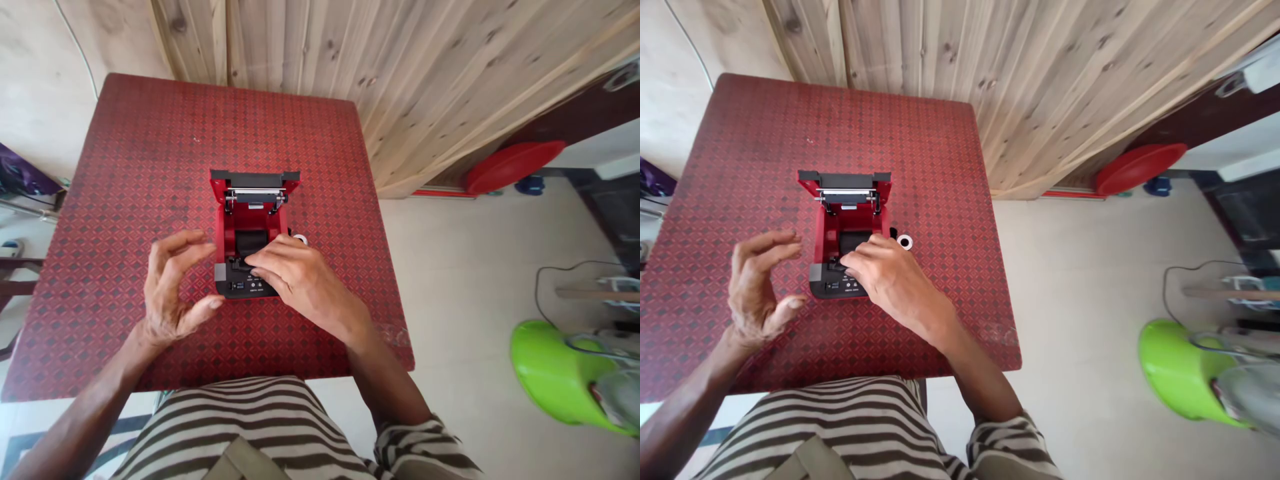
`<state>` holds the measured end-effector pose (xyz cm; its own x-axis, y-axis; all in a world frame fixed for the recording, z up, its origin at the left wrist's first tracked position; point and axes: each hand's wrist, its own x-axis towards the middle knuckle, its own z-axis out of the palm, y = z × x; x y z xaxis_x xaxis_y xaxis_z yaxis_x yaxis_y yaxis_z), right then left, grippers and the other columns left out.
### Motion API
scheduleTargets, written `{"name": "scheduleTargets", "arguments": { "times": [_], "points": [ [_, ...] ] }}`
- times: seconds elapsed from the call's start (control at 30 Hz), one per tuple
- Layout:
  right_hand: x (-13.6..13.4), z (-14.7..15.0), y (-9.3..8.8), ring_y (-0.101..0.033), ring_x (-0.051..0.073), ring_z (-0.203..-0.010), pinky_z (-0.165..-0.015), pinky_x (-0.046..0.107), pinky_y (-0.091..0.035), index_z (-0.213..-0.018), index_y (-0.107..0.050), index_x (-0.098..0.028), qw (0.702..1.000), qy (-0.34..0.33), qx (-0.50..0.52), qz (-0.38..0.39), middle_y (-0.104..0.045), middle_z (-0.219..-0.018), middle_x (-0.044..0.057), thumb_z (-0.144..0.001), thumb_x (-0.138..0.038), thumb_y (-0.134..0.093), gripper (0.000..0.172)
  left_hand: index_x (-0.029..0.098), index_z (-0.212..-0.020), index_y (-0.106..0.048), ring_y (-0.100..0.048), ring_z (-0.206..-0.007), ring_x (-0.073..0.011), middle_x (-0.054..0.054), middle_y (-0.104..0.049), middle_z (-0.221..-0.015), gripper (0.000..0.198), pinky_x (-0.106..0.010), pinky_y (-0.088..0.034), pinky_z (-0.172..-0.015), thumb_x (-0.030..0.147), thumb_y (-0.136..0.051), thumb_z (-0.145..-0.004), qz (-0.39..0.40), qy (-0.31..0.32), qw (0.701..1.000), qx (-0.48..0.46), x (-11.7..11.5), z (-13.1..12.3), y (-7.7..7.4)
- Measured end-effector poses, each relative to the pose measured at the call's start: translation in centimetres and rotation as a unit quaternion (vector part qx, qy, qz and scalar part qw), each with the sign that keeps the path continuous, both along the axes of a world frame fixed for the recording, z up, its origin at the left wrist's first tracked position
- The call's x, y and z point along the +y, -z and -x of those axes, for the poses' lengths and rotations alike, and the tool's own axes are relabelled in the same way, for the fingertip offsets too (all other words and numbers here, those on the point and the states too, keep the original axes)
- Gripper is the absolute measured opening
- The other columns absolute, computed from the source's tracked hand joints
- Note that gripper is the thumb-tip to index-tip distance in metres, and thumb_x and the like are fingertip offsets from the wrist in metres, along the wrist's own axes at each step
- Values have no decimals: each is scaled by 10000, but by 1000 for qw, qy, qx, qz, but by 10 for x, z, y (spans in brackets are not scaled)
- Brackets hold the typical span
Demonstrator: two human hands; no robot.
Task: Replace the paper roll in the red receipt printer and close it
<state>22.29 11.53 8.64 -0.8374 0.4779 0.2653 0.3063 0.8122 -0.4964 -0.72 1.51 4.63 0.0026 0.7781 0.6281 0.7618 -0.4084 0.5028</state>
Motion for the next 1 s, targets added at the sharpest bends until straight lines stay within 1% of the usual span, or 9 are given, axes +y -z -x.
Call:
{"name": "scheduleTargets", "arguments": {
  "times": [0.1,0.17,0.23,0.33,0.4,0.47,0.63,0.8,1.0],
  "points": [
    [-2,0,3,-640,196,-924,-889,361,-546,-1058,-751,-165,1000,14,13,-19,-777,-982,64,-1067,-153,-555,197,310,-1456,-579,-580,-1309,-319,-111,-612,-1400,607,-541,-538,-1101,675,-552,-973,-16,-10,1000,6,27,7,-23],
    [-5,0,4,-623,193,-932,-885,362,-534,-1049,-760,-174,998,35,26,-53,-770,-1009,68,-1066,-124,-540,226,345,-1538,-490,-488,-1441,-317,-84,-538,-1519,660,-506,-532,-1132,695,-528,-980,10,-6,1000,8,52,11,-34],
    [-10,1,6,-603,196,-921,-867,367,-522,-1041,-770,-176,991,67,46,-108,-760,-1021,75,-1061,-106,-533,248,318,-1604,-380,-417,-1522,-326,-90,-469,-1606,763,-516,-481,-1193,719,-532,-973,32,20,999,8,76,14,-40],
    [-20,2,11,-572,198,-871,-800,359,-503,-1047,-778,-170,976,108,74,-176,-744,-965,74,-1047,-101,-553,235,186,-1640,-273,-554,-1409,-311,-173,-549,-1532,833,-540,-458,-1199,710,-444,-1015,86,85,993,6,93,14,-38],
    [-26,3,16,-568,194,-859,-779,351,-497,-1081,-773,-152,969,116,85,-199,-738,-950,71,-1039,-104,-575,207,176,-1625,-317,-630,-1302,-282,-161,-631,-1430,803,-507,-490,-1163,699,-428,-1026,93,101,991,6,88,12,-34],
    [-32,2,20,-575,193,-858,-767,353,-491,-1118,-762,-134,966,112,84,-216,-741,-954,68,-1031,-107,-597,188,222,-1593,-402,-638,-1294,-279,-137,-645,-1415,735,-478,-518,-1133,686,-441,-1025,91,116,989,22,72,10,-28],
    [-40,0,23,-601,194,-855,-740,366,-477,-1135,-744,-165,964,108,43,-238,-755,-959,51,-1041,-121,-586,190,268,-1545,-501,-538,-1439,-379,-167,-542,-1521,806,-571,-495,-1172,754,-604,-911,71,172,977,105,35,11,-8],
    [-41,-1,23,-630,191,-870,-751,365,-494,-1145,-728,-173,965,114,29,-234,-772,-984,53,-1054,-113,-548,211,274,-1565,-469,-531,-1451,-414,-182,-546,-1516,946,-598,-530,-1139,703,-796,-789,36,165,977,127,31,8,3],
    [-41,-3,24,-673,202,-899,-797,370,-548,-1188,-708,-140,970,117,49,-207,-787,-1027,79,-1034,-112,-575,206,289,-1535,-496,-554,-1440,-393,-175,-563,-1503,874,-577,-549,-1124,617,-835,-800,34,150,979,133,31,7,6]
  ]
}}
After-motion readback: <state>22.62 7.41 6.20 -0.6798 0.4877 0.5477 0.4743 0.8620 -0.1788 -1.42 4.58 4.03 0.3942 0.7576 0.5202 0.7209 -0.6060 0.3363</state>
